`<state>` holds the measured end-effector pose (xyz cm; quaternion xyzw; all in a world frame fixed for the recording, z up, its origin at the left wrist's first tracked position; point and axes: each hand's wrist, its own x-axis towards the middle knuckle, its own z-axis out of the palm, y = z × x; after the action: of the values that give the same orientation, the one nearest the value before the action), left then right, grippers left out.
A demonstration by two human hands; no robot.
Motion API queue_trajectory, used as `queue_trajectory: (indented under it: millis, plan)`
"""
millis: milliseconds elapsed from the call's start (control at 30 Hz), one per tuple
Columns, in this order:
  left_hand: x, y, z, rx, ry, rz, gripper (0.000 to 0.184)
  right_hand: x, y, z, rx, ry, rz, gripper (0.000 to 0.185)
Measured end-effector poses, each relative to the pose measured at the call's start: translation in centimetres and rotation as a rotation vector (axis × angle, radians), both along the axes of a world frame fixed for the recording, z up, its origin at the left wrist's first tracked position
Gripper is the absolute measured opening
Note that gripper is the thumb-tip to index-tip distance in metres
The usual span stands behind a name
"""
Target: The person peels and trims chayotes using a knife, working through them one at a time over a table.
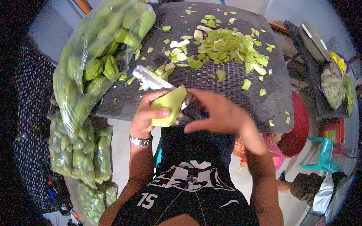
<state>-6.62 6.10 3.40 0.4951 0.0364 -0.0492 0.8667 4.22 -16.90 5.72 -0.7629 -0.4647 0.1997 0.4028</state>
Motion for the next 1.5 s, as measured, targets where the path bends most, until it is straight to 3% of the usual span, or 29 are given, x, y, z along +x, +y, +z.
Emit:
queue_trajectory:
  millis: [100,167,233,333,433,600,700,800,967,1033,1100,1300,1500]
  plan:
    - [1.6,-1.2,-0.6,0.067,-0.042,-0.001,0.052,-3.1,-0.4,-1.5,-0.006,-0.073,-0.238,0.068]
    - [1.7,-1.9,-0.2,-0.069,0.005,-0.015,0.051,-4.3,-1.0,-0.7,-0.159,0.025,-0.455,0.062]
    - [1.5,-2.2,-0.2,-0.235,0.053,0.009,0.050,-4.3,-2.4,-1.1,-0.074,0.026,-0.563,0.053]
    - [1.6,-2.4,-0.6,-0.531,0.094,0.094,0.048,-4.2,-4.8,-0.6,0.212,0.230,-0.617,0.042]
    - [2.3,-2.6,-1.5,-0.480,0.099,0.236,0.041,-4.4,-6.0,-0.6,0.588,0.463,-0.567,0.035]
    - [3.2,-4.3,-1.1,-0.398,0.161,0.357,0.050,-5.4,-5.1,0.1,0.350,0.666,-0.747,0.032]
    - [3.5,-4.6,-0.9,-0.442,0.160,0.317,0.047,-5.5,-5.0,-0.9,0.260,0.592,-0.682,0.033]
    - [3.8,-4.7,-1.6,-0.576,0.168,0.263,0.039,-6.4,-3.9,-2.0,0.453,0.499,-0.659,0.035]
    - [4.1,-5.3,-1.4,-0.617,0.232,0.310,0.033,-7.3,-3.9,-1.6,0.132,0.498,-0.609,0.046]
    - [4.4,-5.3,-1.7,-0.638,0.214,0.288,0.031,-8.0,-3.6,-2.7,0.168,0.253,-0.587,0.049]
    - [4.7,-5.2,-2.6,-0.674,0.167,0.238,0.029,-8.8,-3.4,-2.4,0.207,0.264,-0.532,0.056]
    - [5.0,-6.8,-2.1,-0.460,0.198,0.339,0.028,-9.3,-2.9,-2.5,0.251,0.251,-0.401,0.063]
    - [4.9,-6.7,-3.0,-0.544,0.238,0.230,0.027,-8.3,-2.5,-2.5,0.205,-0.289,-0.419,0.071]
